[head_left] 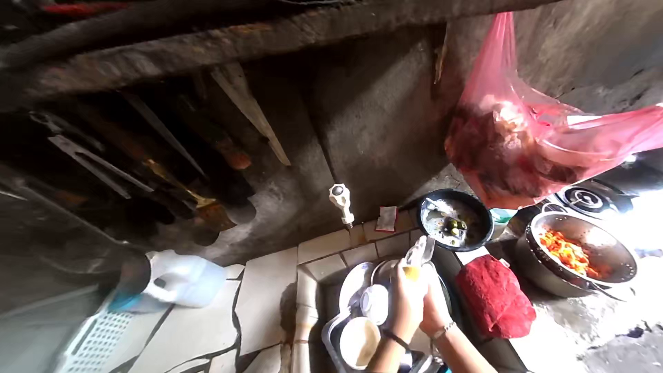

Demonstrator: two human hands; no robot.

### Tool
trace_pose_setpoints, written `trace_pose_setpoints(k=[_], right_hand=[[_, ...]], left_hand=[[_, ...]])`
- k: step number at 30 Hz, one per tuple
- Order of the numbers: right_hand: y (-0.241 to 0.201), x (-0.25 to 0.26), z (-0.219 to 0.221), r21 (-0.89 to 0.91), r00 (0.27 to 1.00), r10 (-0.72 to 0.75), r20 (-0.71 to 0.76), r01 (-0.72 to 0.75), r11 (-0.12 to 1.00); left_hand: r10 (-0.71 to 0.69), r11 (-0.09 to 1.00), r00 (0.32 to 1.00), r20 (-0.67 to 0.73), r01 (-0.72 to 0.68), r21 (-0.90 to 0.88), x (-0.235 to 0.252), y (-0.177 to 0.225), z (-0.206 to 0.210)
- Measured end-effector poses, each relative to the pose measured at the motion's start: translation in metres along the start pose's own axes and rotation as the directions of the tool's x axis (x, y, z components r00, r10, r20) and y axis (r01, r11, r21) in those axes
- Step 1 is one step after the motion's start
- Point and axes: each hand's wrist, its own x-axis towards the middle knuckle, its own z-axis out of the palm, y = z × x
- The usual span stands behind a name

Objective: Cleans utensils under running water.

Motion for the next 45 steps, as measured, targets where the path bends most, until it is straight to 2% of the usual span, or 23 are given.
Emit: trace_pose_setpoints(k=[2, 5, 9, 12, 14, 15, 18, 19, 21, 23, 25, 26, 28, 29, 31, 33, 36, 39, 40, 41, 43, 44, 45], right_hand=[[-0.002, 0.006, -0.004, 0.101, 0.994, 0.112, -0.015, -0.11, 0.989], [-0.002, 0.031, -0.022, 0.123, 0.96, 0.275, -0.044, -0.268, 0.955], [0.0, 0.052, -0.026, -0.039, 0.953, 0.249, -0.173, -0.259, 0.965], [-0.004, 0.071, -0.046, -0.035, 0.977, 0.138, -0.162, -0.145, 0.989], [-0.018, 0.088, -0.067, -0.006, 0.972, 0.178, -0.156, -0.181, 0.983], [-0.028, 0.095, -0.076, -0.044, 0.969, 0.202, -0.145, -0.21, 0.977], [-0.052, 0.097, -0.095, -0.279, 0.958, 0.269, -0.098, -0.286, 0.917], [-0.054, 0.094, -0.095, -0.341, 0.952, 0.292, -0.093, -0.306, 0.889], [-0.052, 0.084, -0.094, -0.399, 0.94, 0.335, -0.065, -0.332, 0.855], [-0.048, 0.078, -0.096, -0.432, 0.93, 0.366, -0.04, -0.346, 0.833], [-0.045, 0.078, -0.1, -0.49, 0.946, 0.314, -0.08, -0.311, 0.814], [-0.044, 0.082, -0.1, -0.519, 0.955, 0.28, -0.095, -0.288, 0.805], [-0.043, 0.091, -0.095, -0.56, 0.957, 0.272, -0.106, -0.283, 0.778], [-0.04, 0.097, -0.089, -0.596, 0.953, 0.284, -0.108, -0.291, 0.749], [-0.027, 0.109, -0.071, -0.67, 0.948, 0.305, -0.092, -0.286, 0.685], [-0.016, 0.116, -0.041, -0.693, 0.936, 0.35, -0.035, -0.275, 0.666], [0.01, 0.127, 0.013, -0.708, 0.914, 0.398, 0.077, -0.231, 0.667], [0.033, 0.136, 0.059, -0.724, 0.901, 0.423, 0.093, -0.231, 0.65], [0.04, 0.141, 0.073, -0.74, 0.909, 0.41, 0.078, -0.223, 0.635], [0.045, 0.145, 0.084, -0.754, 0.917, 0.394, 0.066, -0.213, 0.621], [0.053, 0.15, 0.099, -0.761, 0.926, 0.371, 0.069, -0.192, 0.62], [0.054, 0.15, 0.104, -0.743, 0.924, 0.374, 0.084, -0.192, 0.641], [0.053, 0.15, 0.107, -0.71, 0.919, 0.384, 0.093, -0.209, 0.672]], left_hand=[[0.033, 0.98, 0.999, -0.022, -0.028, 0.198, 0.0, 0.004, 0.011], [-0.063, 0.986, 0.998, 0.009, 0.061, 0.157, 0.011, -0.006, 0.018], [-0.247, 0.967, 0.967, 0.056, 0.243, 0.072, 0.006, -0.003, 0.022], [-0.431, 0.9, 0.847, 0.312, 0.428, 0.084, -0.01, 0.008, 0.013], [-0.47, 0.878, 0.766, 0.439, 0.455, 0.147, -0.018, 0.006, 0.009], [-0.462, 0.885, 0.769, 0.441, 0.431, 0.177, -0.014, 0.006, 0.008], [-0.329, 0.944, 0.906, 0.264, 0.317, 0.089, 0.035, 0.019, 0.024], [-0.311, 0.948, 0.918, 0.244, 0.32, 0.004, 0.06, 0.027, 0.036], [-0.336, 0.916, 0.895, 0.293, 0.382, -0.118, 0.11, 0.046, 0.057], [-0.32, 0.933, 0.901, 0.294, 0.354, -0.066, 0.147, 0.06, 0.064], [-0.193, 0.973, 0.958, 0.211, 0.158, 0.17, 0.161, 0.082, 0.046], [-0.099, 0.949, 0.982, 0.163, 0.044, 0.314, 0.157, 0.1, 0.027], [0.034, 0.742, 0.998, 0.054, -0.062, 0.668, 0.145, 0.135, -0.023], [0.013, 0.603, 1.0, 0.012, -0.017, 0.797, 0.141, 0.147, -0.048], [-0.114, 0.384, 0.99, -0.078, 0.116, 0.916, 0.143, 0.156, -0.09], [-0.178, 0.3, 0.979, -0.099, 0.15, 0.942, 0.153, 0.144, -0.116], [-0.188, 0.318, 0.977, -0.105, 0.162, 0.934, 0.16, 0.141, -0.126], [-0.238, 0.373, 0.962, -0.133, 0.217, 0.902, 0.164, 0.154, -0.127], [-0.184, 0.448, 0.973, -0.136, 0.207, 0.87, 0.162, 0.15, -0.132], [-0.077, 0.578, 0.986, -0.149, 0.166, 0.799, 0.157, 0.138, -0.139], [0.123, 0.876, 0.956, -0.267, 0.022, 0.482, 0.144, 0.083, -0.152], [0.136, 0.963, 0.921, -0.366, -0.036, 0.268, 0.136, 0.047, -0.15], [0.056, 0.997, 0.896, -0.441, -0.023, 0.079, 0.131, 0.01, -0.144]])
